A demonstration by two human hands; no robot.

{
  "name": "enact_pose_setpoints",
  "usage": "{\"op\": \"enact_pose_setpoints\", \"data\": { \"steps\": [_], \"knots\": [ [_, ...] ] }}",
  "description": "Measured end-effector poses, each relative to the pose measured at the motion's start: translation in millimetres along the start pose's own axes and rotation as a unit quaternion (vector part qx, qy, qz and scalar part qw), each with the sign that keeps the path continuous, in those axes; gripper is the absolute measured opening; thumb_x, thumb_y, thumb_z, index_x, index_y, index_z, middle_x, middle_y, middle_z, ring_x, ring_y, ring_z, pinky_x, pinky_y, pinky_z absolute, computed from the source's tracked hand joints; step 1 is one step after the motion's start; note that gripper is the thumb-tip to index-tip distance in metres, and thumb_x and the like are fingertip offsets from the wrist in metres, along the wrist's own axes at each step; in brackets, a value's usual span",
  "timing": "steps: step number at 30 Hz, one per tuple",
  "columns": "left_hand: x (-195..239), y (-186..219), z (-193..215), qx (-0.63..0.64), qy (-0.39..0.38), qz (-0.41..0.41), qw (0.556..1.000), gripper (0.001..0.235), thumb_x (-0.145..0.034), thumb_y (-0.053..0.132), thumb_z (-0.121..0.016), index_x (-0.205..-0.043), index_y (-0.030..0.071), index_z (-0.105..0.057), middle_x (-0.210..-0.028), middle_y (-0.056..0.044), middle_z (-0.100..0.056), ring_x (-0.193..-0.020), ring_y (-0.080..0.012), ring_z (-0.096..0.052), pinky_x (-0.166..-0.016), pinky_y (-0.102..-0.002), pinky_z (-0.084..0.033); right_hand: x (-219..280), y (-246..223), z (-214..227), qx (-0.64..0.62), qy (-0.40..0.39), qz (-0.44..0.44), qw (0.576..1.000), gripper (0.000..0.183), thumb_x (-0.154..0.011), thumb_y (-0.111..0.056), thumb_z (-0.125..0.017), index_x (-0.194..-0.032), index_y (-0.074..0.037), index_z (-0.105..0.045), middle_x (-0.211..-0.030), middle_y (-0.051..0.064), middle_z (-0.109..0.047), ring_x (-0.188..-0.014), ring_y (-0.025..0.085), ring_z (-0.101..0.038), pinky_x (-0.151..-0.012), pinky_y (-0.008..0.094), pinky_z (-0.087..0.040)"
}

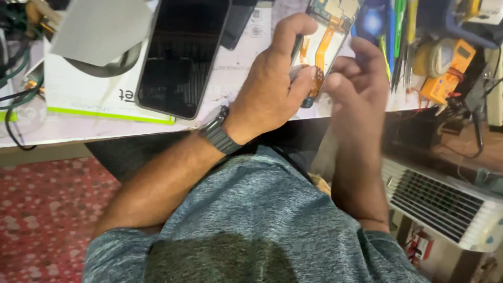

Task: The person handles a disassembled smartphone, repeatedly connecting and disconnecting a flexible ribbon cable to the motherboard. They also place a blue plastic frame over the device and adjust the cable routing.

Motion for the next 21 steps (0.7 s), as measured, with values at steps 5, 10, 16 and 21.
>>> {"op": "enact_pose_setpoints", "data": {
  "steps": [5, 10, 16, 21],
  "knots": [
    [-2.7, 9.2, 3.8, 0.016, 0.021, -0.035, 0.999, 0.061, -0.105, -0.002, -0.062, -0.15, 0.012, -0.022, -0.139, -0.019, -0.054, -0.131, -0.0368, -0.062, -0.11, -0.04, -0.052, -13.4, 1.7, -17.5, -0.115, -0.114, -0.038, 0.986, 0.061, -0.097, 0.006, -0.073, -0.148, 0.005, -0.039, -0.12, 0.022, -0.07, -0.111, 0.024, -0.07, -0.102, 0.035, -0.058],
    [-2.1, 1.7, 3.1, 0.005, 0.001, 0.006, 1.0, 0.055, -0.109, 0.001, -0.064, -0.148, 0.013, -0.027, -0.139, -0.013, -0.057, -0.13, -0.0276, -0.067, -0.111, -0.033, -0.054, -17.8, 12.2, -12.5, -0.12, -0.14, -0.048, 0.982, 0.063, -0.094, 0.006, -0.076, -0.148, 0.007, -0.044, -0.125, 0.019, -0.068, -0.116, 0.023, -0.07, -0.106, 0.036, -0.057],
    [-8.0, 2.4, -0.5, -0.011, -0.011, 0.0, 1.0, 0.04, -0.109, 0.0, -0.064, -0.137, 0.011, -0.037, -0.128, -0.008, -0.058, -0.117, -0.0232, -0.069, -0.103, -0.031, -0.054, -20.4, 23.0, -10.8, -0.142, -0.147, -0.056, 0.977, 0.056, -0.096, 0.004, -0.077, -0.144, 0.005, -0.048, -0.126, 0.018, -0.069, -0.115, 0.022, -0.069, -0.104, 0.034, -0.056],
    [-7.8, 3.0, -1.6, -0.021, -0.024, 0.002, 0.999, 0.038, -0.11, 0.0, -0.063, -0.137, 0.009, -0.037, -0.13, -0.008, -0.056, -0.118, -0.022, -0.066, -0.104, -0.03, -0.053, -16.5, 31.5, -7.4, -0.164, -0.142, -0.062, 0.974, 0.047, -0.098, 0.004, -0.077, -0.137, 0.006, -0.05, -0.125, 0.018, -0.069, -0.114, 0.021, -0.07, -0.106, 0.035, -0.056]
  ]
}}
Point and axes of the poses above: each hand's wrist, its own x-axis away from the middle knuckle, its own z-axis out of the back of the hand, y = z × x, the point moved 7 cm from there along -x, towards the middle knuckle
